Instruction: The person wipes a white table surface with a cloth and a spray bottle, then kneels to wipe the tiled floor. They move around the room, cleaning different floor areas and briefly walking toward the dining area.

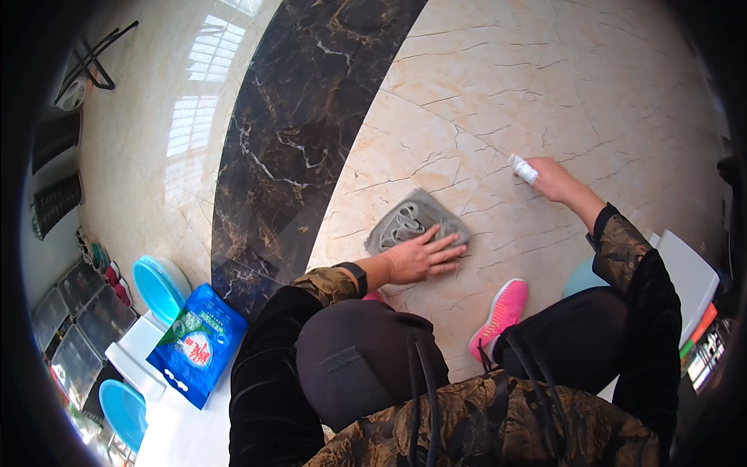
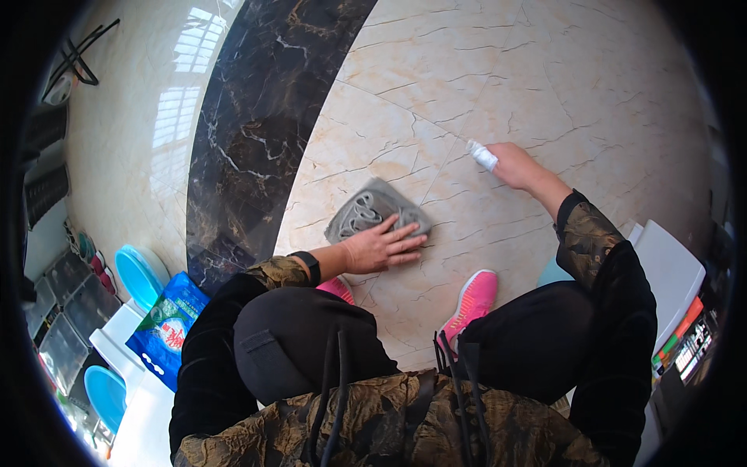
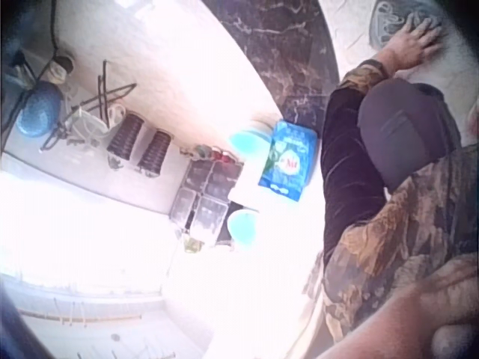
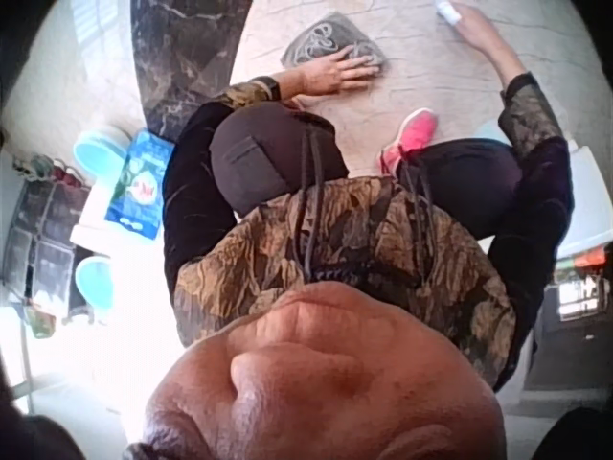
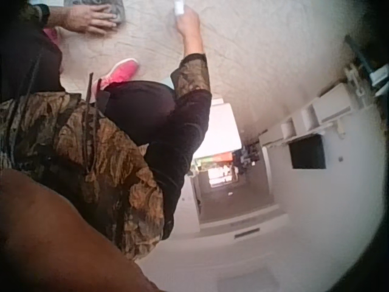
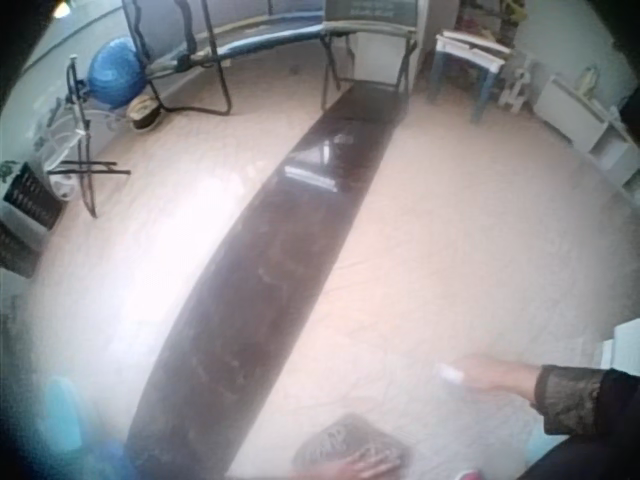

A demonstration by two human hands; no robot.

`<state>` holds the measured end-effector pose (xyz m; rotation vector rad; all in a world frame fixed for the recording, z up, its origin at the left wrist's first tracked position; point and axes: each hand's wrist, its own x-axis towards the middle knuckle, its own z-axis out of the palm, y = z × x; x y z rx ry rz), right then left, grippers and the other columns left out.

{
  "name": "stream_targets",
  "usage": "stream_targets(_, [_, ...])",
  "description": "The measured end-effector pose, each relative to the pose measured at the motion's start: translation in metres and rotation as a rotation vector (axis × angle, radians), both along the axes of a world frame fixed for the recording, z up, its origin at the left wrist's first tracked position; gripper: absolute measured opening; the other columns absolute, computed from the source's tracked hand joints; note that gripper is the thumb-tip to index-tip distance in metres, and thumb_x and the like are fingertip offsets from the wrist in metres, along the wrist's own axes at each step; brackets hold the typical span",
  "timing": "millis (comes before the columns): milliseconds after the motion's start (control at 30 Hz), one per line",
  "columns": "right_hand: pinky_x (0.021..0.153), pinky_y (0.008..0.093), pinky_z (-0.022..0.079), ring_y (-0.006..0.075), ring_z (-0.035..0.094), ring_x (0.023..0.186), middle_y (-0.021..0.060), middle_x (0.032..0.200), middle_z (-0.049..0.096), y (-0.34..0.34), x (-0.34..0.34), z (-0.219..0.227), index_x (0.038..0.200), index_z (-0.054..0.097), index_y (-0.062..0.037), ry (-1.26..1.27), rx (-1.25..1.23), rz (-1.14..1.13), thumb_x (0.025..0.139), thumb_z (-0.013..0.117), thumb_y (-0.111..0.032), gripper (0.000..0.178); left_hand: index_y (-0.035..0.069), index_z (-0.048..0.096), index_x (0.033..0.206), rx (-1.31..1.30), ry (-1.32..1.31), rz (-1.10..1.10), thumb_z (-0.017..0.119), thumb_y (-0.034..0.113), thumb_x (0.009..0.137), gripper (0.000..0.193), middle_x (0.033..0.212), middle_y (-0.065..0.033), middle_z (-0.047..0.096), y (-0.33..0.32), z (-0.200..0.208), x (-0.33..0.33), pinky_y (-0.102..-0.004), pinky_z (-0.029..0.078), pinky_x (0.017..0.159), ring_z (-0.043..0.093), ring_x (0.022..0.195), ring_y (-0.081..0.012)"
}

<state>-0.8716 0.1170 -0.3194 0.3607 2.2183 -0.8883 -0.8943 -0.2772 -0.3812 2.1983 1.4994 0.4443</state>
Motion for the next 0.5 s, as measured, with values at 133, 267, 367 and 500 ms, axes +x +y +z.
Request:
stream_targets(133, [0.082,0.0484,0.052,0.0435,0.068,0.094,0.0242,0.100,0.073,-0.003,0.005,-0.014,0.105,0.071,-0.0031,-0.035,0.054,0.017,0.096,0.059,-0.023,0.025,0.007,0.033,0.160,-0.098,-0.265,-0.290,0.056,0.027,0.095,0.072,0.175,-0.0132,0.016,-0.017,-0.009,0.019,-0.0550,0.017,0.129,0.018,0.161,-0.0317])
stream_targets(267, [0.081,0.0486,0.053,0.0434,0.068,0.092,0.0244,0.097,0.072,-0.002,0.009,-0.033,0.102,0.071,-0.0024,0.022,0.138,0.127,0.095,0.058,-0.024,0.026,0.005,0.049,0.150,0.053,-0.182,-0.383,0.054,0.030,0.096,0.060,0.172,-0.0123,0.025,-0.003,-0.019,0.007,-0.0555,0.017,0.129,0.021,0.160,-0.0311])
stream_targets(367, [0.076,0.0434,0.054,0.0339,0.070,0.082,0.0193,0.089,0.072,0.004,0.012,-0.040,0.099,0.071,-0.0017,-0.041,0.022,-0.036,0.098,0.056,-0.029,0.031,0.017,0.061,0.142,0.083,-0.159,-0.276,0.055,0.031,0.098,0.046,0.167,-0.0094,0.037,0.032,-0.016,-0.026,-0.0574,0.022,0.127,0.028,0.157,-0.0296])
stream_targets(500, [0.075,0.0343,0.053,0.0178,0.066,0.079,0.0066,0.086,0.070,0.014,0.012,-0.037,0.097,0.070,-0.0044,-0.212,-0.198,-0.413,0.107,0.046,-0.046,0.049,0.023,0.062,0.141,0.108,-0.001,0.182,0.070,0.034,0.092,0.051,0.164,-0.0068,0.041,0.088,0.000,-0.113,-0.0561,0.027,0.124,0.032,0.155,-0.0269])
